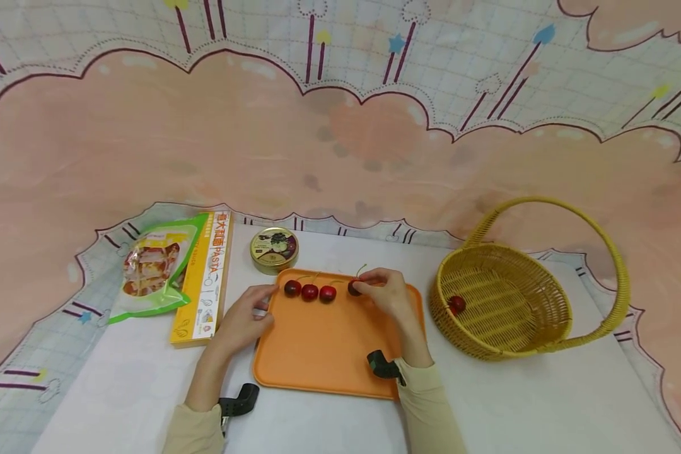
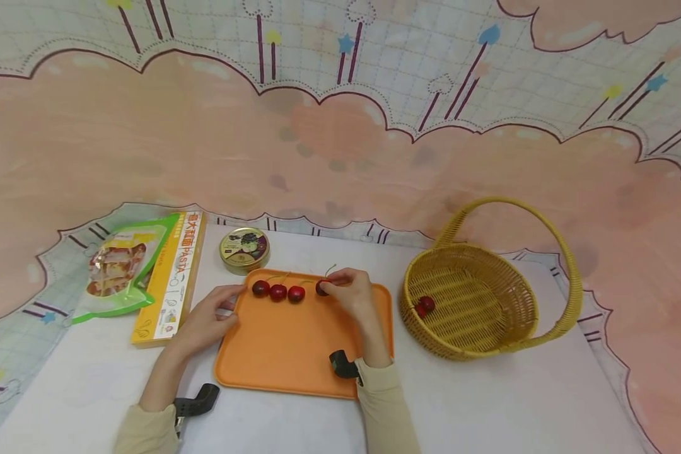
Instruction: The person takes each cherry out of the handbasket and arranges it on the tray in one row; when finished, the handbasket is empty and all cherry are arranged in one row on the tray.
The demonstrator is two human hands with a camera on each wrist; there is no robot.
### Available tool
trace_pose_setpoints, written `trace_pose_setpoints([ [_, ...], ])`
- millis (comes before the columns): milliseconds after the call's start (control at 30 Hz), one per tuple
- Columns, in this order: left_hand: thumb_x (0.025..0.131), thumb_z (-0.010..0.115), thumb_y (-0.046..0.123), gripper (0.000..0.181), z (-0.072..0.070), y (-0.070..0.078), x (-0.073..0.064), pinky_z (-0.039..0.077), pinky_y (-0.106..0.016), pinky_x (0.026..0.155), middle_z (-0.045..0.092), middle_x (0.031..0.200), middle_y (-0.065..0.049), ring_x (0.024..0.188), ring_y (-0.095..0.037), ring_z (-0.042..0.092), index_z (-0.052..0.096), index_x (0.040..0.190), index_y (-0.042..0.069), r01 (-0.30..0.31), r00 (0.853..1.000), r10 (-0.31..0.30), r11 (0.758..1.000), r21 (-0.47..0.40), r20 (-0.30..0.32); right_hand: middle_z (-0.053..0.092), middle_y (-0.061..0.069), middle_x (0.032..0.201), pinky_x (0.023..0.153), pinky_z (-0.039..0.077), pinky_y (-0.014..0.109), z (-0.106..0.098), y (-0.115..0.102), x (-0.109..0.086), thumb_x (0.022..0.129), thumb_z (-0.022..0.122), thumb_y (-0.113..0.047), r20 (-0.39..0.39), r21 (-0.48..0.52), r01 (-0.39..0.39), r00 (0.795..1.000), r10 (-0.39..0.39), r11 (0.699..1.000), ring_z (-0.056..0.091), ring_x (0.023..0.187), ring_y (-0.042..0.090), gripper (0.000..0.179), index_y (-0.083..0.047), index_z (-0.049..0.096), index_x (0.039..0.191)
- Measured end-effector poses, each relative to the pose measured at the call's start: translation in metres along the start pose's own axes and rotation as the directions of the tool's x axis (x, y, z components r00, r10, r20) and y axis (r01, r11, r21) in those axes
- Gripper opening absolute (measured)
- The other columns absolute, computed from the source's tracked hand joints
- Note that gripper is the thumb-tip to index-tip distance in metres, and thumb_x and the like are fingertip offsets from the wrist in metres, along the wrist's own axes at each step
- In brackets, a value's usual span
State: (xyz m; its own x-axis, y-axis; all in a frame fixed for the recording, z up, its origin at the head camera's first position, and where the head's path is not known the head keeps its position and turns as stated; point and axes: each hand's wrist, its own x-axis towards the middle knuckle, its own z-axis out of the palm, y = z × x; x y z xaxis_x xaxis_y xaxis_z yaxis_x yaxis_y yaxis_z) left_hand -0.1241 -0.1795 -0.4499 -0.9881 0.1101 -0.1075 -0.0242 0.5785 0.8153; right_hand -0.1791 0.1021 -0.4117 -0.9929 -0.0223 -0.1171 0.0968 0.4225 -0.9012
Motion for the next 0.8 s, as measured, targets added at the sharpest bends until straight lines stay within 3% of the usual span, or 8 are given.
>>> trace_pose_setpoints([
  [133, 0.086, 0.06, 0.006, 0.058, 0.002, 0.0, 0.0, 0.053, -0.042, 0.091, 0.046, 0.144, -0.013, 0.108, -0.027, 0.056, 0.05, 0.143, 0.007, 0.0, 1.0, 0.0, 1.0, -0.007, -0.009, 0.072, 0.011, 0.084, 0.051, 0.048, 0.024, 0.009, 0.002, -0.001, 0.082, 0.077, -0.007, 0.029, -0.01, -0.008, 1.0, 0.008, 1.0, 0.059, 0.064, 0.019, 0.014, 0.002, 0.073, 0.093],
  [467, 0.087, 0.06, 0.005, 0.058, 0.002, -0.001, 0.0, 0.053, -0.043, 0.092, 0.046, 0.144, -0.013, 0.108, -0.028, 0.055, 0.05, 0.143, 0.006, 0.015, 1.0, -0.015, 1.0, -0.005, -0.01, 0.072, 0.014, 0.083, 0.061, 0.048, 0.022, 0.021, 0.006, 0.0, 0.081, 0.078, -0.004, 0.077, -0.025, 0.016, 0.997, -0.014, 1.0, 0.061, 0.068, 0.012, 0.015, 0.007, 0.072, 0.091],
  [800, 0.087, 0.06, 0.005, 0.058, 0.001, 0.0, 0.0, 0.052, -0.043, 0.092, 0.045, 0.145, -0.013, 0.109, -0.028, 0.055, 0.049, 0.144, 0.007, 0.025, 1.0, -0.025, 1.0, -0.01, -0.002, 0.072, 0.015, 0.081, 0.061, 0.052, 0.024, 0.017, 0.009, 0.001, 0.084, 0.073, -0.004, 0.069, -0.03, 0.044, 0.997, -0.042, 0.999, 0.065, 0.068, 0.02, 0.014, 0.008, 0.072, 0.091],
])
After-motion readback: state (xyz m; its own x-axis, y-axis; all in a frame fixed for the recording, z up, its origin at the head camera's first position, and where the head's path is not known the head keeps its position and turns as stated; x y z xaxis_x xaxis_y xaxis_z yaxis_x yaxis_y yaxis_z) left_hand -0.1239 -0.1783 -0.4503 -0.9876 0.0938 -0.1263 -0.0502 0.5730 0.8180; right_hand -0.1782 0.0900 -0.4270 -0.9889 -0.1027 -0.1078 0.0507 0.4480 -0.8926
